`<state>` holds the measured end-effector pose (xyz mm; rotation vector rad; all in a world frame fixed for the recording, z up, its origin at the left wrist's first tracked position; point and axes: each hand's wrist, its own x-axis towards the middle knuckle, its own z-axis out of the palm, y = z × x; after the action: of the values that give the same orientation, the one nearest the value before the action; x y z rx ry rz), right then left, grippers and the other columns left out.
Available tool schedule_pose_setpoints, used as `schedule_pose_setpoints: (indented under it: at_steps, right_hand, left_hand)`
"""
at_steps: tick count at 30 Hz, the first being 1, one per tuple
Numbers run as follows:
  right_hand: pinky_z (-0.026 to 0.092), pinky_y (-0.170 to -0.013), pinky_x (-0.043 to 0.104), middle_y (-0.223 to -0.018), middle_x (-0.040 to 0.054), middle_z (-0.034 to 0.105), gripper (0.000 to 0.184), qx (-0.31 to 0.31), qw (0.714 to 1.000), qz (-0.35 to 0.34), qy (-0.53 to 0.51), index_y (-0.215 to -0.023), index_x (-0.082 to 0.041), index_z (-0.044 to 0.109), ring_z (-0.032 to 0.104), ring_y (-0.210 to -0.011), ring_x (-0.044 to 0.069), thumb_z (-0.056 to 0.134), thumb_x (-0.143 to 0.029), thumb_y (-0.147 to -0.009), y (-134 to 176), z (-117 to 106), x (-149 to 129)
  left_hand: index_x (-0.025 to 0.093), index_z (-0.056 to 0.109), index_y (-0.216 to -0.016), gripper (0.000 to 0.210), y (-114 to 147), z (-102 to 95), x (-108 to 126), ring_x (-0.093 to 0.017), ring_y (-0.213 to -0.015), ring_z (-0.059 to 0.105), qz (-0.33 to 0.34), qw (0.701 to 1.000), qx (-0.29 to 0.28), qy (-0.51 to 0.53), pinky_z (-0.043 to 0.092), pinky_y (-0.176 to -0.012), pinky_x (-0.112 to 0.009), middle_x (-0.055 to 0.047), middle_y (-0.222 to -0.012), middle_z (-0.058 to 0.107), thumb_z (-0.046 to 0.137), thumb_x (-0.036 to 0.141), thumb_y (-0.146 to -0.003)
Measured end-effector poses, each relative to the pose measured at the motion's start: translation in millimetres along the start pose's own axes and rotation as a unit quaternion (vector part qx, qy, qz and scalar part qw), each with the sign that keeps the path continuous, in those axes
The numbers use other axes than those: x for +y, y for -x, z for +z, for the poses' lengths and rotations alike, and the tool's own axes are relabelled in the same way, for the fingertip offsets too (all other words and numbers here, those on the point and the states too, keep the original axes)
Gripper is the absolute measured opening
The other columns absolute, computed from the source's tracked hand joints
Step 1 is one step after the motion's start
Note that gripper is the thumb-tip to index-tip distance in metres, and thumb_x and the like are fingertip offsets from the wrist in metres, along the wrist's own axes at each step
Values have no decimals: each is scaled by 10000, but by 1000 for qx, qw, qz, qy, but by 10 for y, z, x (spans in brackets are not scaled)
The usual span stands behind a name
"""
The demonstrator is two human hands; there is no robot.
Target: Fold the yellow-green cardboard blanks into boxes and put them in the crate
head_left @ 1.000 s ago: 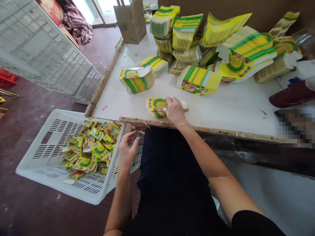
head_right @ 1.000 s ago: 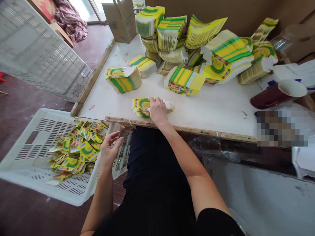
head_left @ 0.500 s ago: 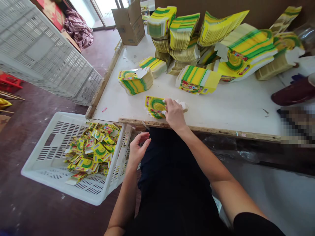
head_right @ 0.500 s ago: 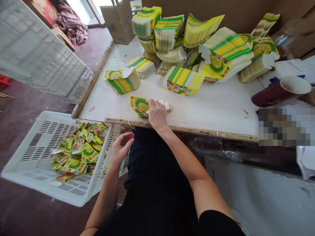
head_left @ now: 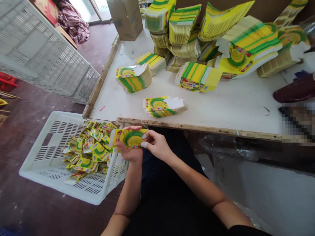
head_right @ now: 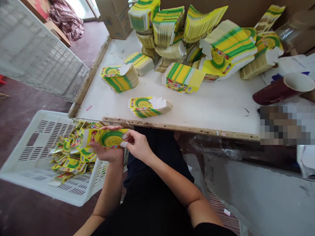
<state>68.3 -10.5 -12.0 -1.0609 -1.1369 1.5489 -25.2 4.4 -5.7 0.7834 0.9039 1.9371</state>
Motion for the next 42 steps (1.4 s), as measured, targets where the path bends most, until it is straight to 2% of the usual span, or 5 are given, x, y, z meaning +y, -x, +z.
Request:
schedule_pose_setpoints:
  at_steps: [7,22,31,36,42]
  right_hand:
    - [518,-655,269,-776,-25,593,177,62,997,-41,27,-828,-236,505,594,-688,137,644,-260,-719,171,41,-86]
    - [466,-623,238,-760,-63,538,383,-53,996,-20,67,-1053,-234,541,524,-656,111,698,-208,-704,219,-15,-50]
    - [435,-594,228,-712,-11,598,130,25,962,-202,183,-769,-191,660,563,-644,119,577,-113,-832,147,-243,-43]
    - [464,-666,279,-763,27,669,245,89,882,-305,349,-868,-216,724,592,-727,158,523,-79,-899,125,-596,-154]
    - [406,-1034,431,-901,1,725,287,48,827,-334,450,-906,-333,735,600,-981,199,491,-202,-983,154,-649,-251]
  left_hand:
    - [210,655,-924,502,51,35,-77,-148,-703,649,18,999,50,-4,505,-711,-275,18,-751,644,535,689,-836]
    - [220,520,-754,617,29,19,-8,-100,-513,382,-37,999,26,-28,366,-520,-247,55,-620,413,601,825,-659]
    - [207,591,-664,471,6,-163,-95,-87,-498,476,35,985,58,-157,409,-539,-233,74,-557,519,746,652,-676]
    - [191,729,-887,372,-69,-312,205,-191,-806,700,-116,961,-81,-238,546,-788,-313,-41,-839,744,706,548,-786]
    - [218,613,-1245,755,-148,-317,580,-308,-1236,588,-46,885,-218,-409,434,-1079,-442,-118,-1281,658,867,491,-588]
